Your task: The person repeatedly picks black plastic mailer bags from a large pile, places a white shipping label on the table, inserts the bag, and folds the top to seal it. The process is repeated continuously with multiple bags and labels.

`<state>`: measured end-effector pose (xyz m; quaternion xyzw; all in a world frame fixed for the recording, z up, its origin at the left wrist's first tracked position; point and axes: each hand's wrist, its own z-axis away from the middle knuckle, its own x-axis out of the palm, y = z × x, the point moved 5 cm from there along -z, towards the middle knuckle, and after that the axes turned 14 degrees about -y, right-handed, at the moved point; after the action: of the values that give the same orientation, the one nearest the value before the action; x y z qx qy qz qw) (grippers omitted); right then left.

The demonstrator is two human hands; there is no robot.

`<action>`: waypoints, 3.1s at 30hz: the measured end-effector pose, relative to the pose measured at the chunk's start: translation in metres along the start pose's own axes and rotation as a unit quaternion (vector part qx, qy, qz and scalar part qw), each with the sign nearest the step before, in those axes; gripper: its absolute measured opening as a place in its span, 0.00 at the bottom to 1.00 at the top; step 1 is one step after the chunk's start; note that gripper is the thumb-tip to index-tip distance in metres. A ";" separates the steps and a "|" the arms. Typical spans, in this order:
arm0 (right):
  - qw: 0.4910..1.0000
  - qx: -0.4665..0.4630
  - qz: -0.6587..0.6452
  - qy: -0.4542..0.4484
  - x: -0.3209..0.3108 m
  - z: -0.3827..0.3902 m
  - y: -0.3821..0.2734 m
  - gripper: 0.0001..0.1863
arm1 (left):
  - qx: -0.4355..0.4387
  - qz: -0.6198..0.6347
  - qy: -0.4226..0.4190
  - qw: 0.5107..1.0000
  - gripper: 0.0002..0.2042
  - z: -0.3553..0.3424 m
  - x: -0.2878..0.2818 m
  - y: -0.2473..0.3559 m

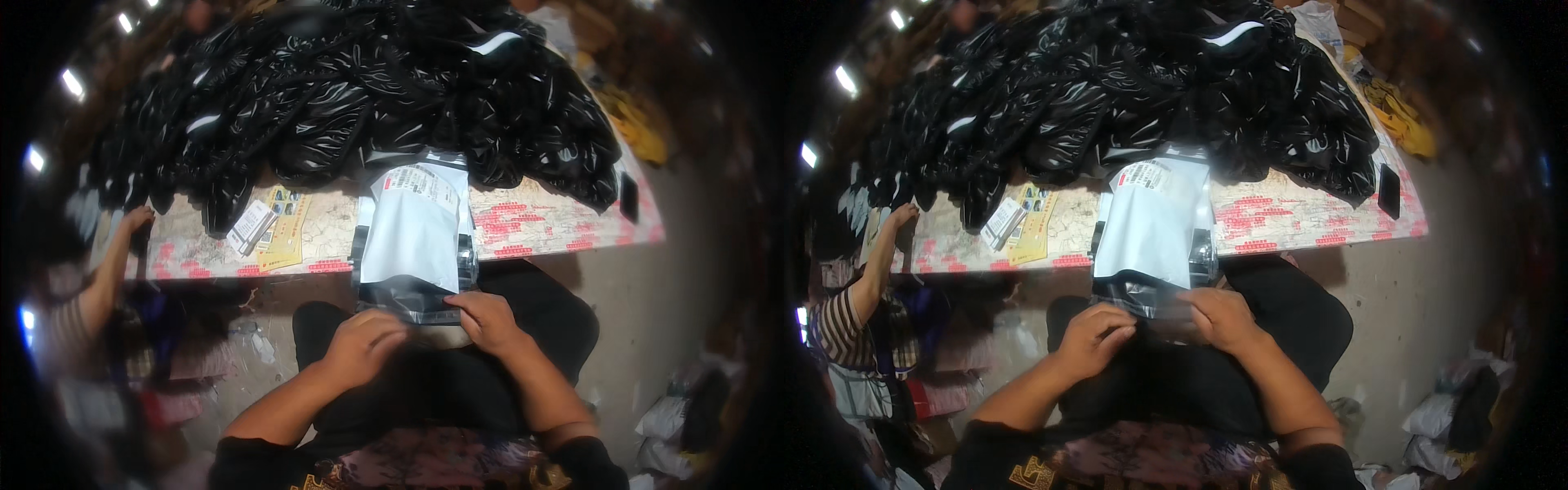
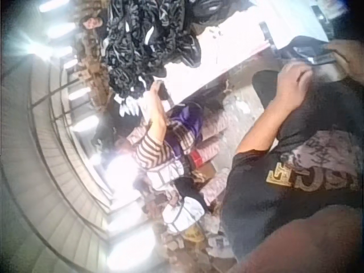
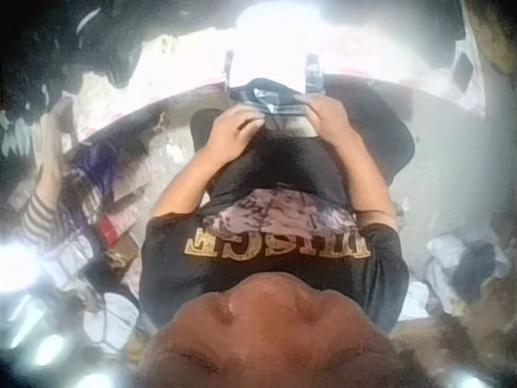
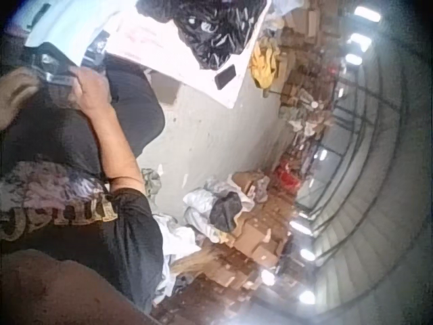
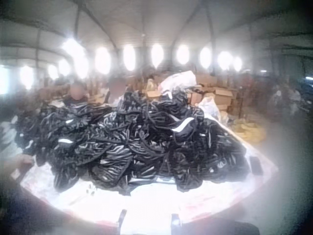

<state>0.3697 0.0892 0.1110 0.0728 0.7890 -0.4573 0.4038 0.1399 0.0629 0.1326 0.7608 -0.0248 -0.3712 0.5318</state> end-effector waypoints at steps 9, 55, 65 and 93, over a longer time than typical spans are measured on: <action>0.993 0.086 -0.072 -0.033 0.003 0.004 0.008 0.18 | -0.042 -0.063 -0.072 0.994 0.13 -0.067 0.024 0.014; 0.996 0.075 -0.045 -0.033 -0.009 0.003 0.014 0.18 | -0.188 0.178 -0.150 0.954 0.07 -0.082 0.038 -0.003; 0.999 0.036 -0.024 0.027 -0.017 0.010 0.023 0.15 | 0.046 0.144 -0.068 0.986 0.05 -0.021 0.010 -0.006; 0.938 0.311 -0.140 0.060 -0.027 -0.038 0.050 0.15 | -0.258 0.120 0.166 0.944 0.17 -0.052 -0.046 -0.090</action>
<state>0.3898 0.1542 0.1068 0.1105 0.6319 -0.7270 0.2447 0.1053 0.1632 0.0909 0.6397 0.0690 -0.1665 0.7472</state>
